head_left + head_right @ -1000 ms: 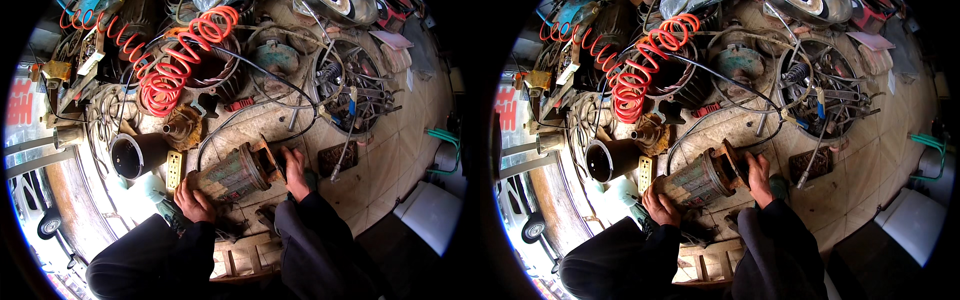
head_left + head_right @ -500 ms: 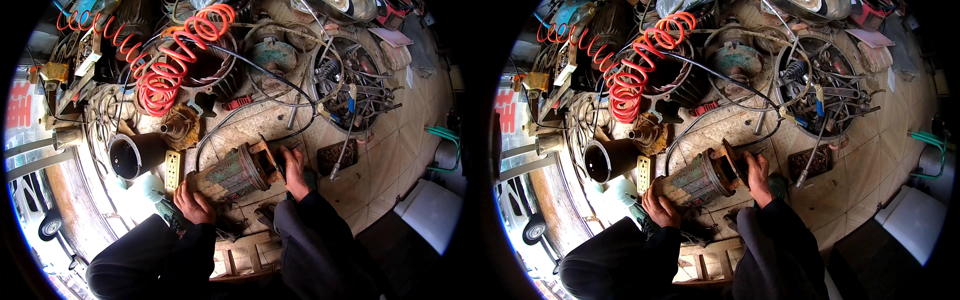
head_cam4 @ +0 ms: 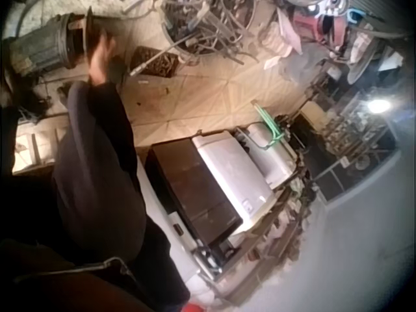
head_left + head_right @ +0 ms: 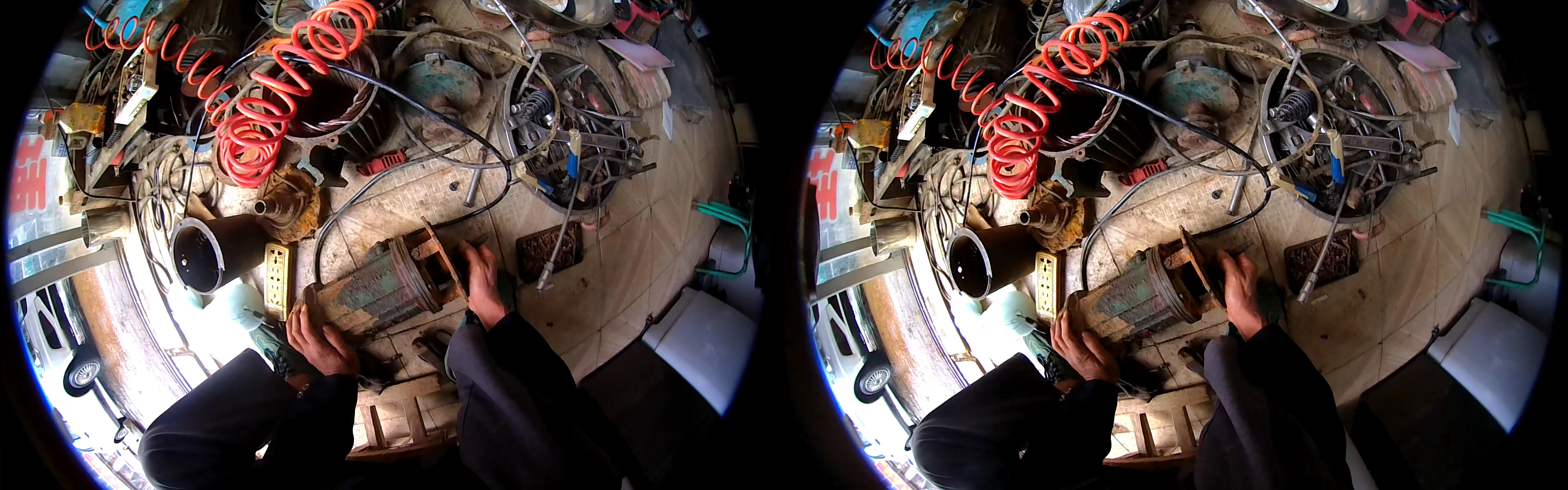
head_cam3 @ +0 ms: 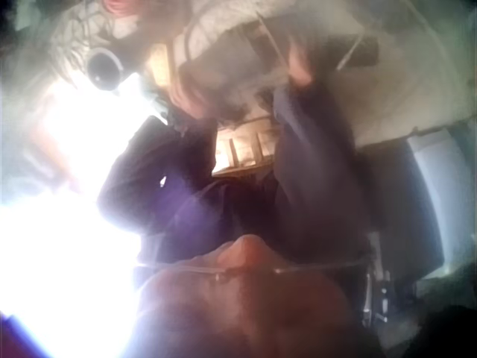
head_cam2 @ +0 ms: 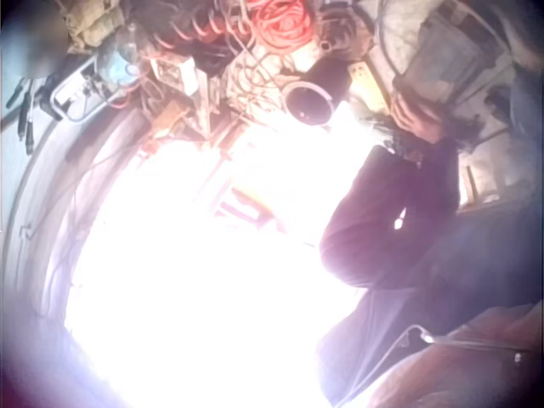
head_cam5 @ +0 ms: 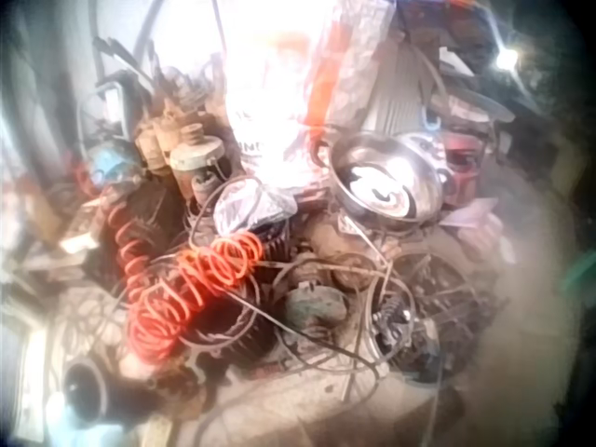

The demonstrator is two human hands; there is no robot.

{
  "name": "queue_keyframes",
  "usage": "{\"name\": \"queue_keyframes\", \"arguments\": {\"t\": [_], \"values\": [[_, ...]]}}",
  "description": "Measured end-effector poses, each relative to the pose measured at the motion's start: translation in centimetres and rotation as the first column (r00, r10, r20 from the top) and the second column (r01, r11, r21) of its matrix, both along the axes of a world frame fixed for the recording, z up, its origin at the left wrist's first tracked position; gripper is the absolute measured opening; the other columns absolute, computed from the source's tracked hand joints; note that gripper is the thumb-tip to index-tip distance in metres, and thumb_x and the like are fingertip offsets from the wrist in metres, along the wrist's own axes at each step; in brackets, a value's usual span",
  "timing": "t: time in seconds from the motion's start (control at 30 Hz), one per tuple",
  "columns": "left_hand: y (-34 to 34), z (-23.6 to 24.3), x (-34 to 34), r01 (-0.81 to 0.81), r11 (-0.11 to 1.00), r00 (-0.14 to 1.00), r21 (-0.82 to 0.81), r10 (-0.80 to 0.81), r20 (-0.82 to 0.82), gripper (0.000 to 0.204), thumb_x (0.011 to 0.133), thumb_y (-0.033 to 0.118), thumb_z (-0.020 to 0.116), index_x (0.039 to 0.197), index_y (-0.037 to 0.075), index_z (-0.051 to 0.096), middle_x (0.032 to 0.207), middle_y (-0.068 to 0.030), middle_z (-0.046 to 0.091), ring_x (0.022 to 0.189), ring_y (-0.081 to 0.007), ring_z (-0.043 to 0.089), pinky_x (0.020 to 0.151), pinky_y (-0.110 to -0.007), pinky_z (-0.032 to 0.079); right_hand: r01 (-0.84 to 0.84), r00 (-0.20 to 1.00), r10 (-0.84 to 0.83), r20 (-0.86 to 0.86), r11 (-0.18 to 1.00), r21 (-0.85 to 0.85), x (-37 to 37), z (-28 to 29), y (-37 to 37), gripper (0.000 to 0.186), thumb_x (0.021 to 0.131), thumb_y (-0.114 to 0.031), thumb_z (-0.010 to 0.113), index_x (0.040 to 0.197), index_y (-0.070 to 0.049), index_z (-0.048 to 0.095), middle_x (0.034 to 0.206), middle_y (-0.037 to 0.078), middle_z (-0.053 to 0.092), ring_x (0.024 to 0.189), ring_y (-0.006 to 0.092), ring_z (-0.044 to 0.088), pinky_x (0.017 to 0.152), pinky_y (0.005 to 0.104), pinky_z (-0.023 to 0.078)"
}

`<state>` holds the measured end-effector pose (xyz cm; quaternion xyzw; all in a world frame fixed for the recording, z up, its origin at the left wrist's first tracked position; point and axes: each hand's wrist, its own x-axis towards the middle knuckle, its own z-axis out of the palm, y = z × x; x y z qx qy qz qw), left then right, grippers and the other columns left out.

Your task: The person is sitting on the floor in a cluttered workshop, working on a cylindrical electric motor. They use a cloth to wipe the motor's exterior and a small metal tool to scrape or pry at the end cap. The person removes the end cap, inspects the interior, and then reattaches it.

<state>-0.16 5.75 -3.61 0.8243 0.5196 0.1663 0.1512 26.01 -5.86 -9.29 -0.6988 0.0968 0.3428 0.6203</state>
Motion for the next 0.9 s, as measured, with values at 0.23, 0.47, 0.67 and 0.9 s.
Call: {"name": "queue_keyframes", "arguments": {"t": [0.23, 0.47, 0.67, 0.9], "values": [[0.1, 0.0, -0.3, 0.006, 1.0, 1.0, 0.015, -0.006, 0.015, 0.051, 0.094, 0.015, 0.049, 0.142, -0.003, 0.048, 0.143, -0.0265, 0.048, 0.135, -0.0464, 0.039, 0.117, -0.055, 0.028, -0.045, 0.999, 0.045, -0.005, 0.999, -0.015, -0.1, -0.4, 0.0, 0.028, 0.097, -0.024, 0.064, 0.1, 0.004, 0.066, 0.095, 0.003, 0.066, 0.088, 0.0103, 0.055, 0.081, 0.0312, 0.045], [0.1, 0.0, -0.4, 0.004, 1.0, 1.0, 0.008, -0.004, 0.015, 0.051, 0.095, 0.015, 0.049, 0.142, -0.003, 0.047, 0.142, -0.0266, 0.048, 0.136, -0.0462, 0.039, 0.116, -0.055, 0.029, -0.021, 1.0, 0.021, -0.016, 0.999, -0.037, -0.1, -0.3, 0.1, 0.028, 0.097, -0.024, 0.064, 0.098, 0.003, 0.066, 0.092, 0.002, 0.066, 0.086, 0.0107, 0.054, 0.08, 0.0313, 0.045], [0.1, -0.2, -0.4, -0.002, 1.0, 1.0, 0.009, 0.002, 0.012, 0.051, 0.095, 0.015, 0.048, 0.142, -0.003, 0.047, 0.142, -0.0265, 0.048, 0.135, -0.0462, 0.039, 0.116, -0.055, 0.029, -0.004, 0.999, 0.003, -0.039, 1.0, -0.014, -0.1, -0.3, 0.2, 0.027, 0.097, -0.024, 0.064, 0.098, 0.003, 0.066, 0.091, 0.001, 0.065, 0.085, 0.0108, 0.054, 0.079, 0.0319, 0.045], [0.5, 0.3, -0.6, 0.029, 0.999, 0.999, 0.023, -0.029, -0.023, 0.048, 0.097, 0.019, 0.05, 0.139, -0.003, 0.049, 0.136, -0.0243, 0.052, 0.129, -0.0402, 0.046, 0.113, -0.053, 0.034, 0.021, 0.997, -0.027, -0.07, 0.996, -0.092, 0.2, 0.9, 1.0, 0.028, 0.095, -0.025, 0.065, 0.094, 0.003, 0.065, 0.087, 0.002, 0.063, 0.082, 0.0118, 0.054, 0.078, 0.0322, 0.045]]}}
